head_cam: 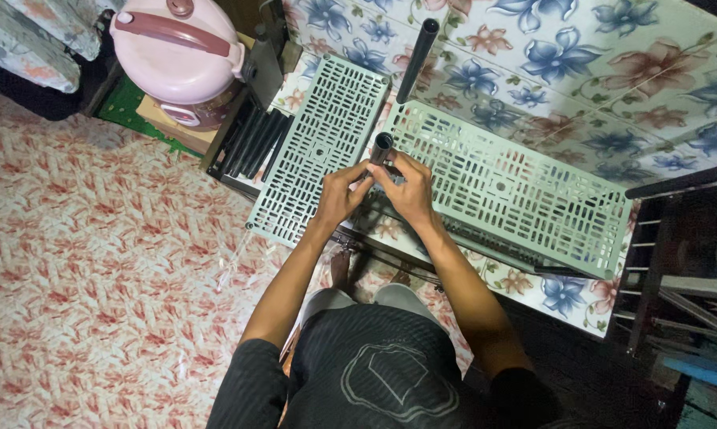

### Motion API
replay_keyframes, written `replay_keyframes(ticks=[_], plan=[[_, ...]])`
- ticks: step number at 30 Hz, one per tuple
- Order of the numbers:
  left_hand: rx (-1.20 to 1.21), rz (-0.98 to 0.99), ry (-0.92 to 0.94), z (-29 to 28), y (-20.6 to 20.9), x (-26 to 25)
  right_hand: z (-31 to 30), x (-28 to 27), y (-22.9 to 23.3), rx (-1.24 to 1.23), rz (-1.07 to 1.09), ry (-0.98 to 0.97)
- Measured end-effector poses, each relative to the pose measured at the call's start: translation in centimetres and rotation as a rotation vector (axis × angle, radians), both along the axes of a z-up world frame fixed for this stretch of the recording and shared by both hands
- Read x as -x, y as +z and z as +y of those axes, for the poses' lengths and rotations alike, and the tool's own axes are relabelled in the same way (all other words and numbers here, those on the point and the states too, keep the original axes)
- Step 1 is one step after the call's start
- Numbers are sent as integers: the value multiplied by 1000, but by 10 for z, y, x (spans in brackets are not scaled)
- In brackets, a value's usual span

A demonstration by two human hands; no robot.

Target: The person assembles a light green plastic storage shelf by inserting black metal poles into the shelf panels and stacking them. They handle the shelf panels and poles, aligning and securing them to form a multi-tiered unit.

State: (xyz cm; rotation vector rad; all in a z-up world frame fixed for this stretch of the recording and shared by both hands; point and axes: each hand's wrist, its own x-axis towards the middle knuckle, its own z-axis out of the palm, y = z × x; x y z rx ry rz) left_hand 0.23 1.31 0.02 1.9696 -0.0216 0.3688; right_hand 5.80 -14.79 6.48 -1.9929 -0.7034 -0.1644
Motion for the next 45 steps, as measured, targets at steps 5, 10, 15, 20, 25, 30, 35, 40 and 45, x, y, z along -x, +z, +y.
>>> replay_keyframes(ticks=[5,10,15,20,25,30,35,40,45], plan=[[-15,-139,30,-4,-5,-2,-2,0,0,-49,-25,63],[30,-92,79,-9,-16,-2,-6,-1,1,-64,77,113],[-19,-104,34,-3,-15,-1,-6,-3,2,-28,83,87],[-1,-41,-39,0,-4,0,-7,-4,0,-47,68,83],[-27,75,-11,-2,1,0,-4,-3,-3,13,100,34],[-24,-180,-1,-2,1,-3,-10,-9,5,-45,100,197],[-11,-27,-38,1,4,-8,-14,-16,16,-24,102,237],[-45,-61,-132,8,7,-8,-13,-19,19,-17,99,231],[-18,-49,-149,8,7,-9,-10,-20,19,-43,83,199]])
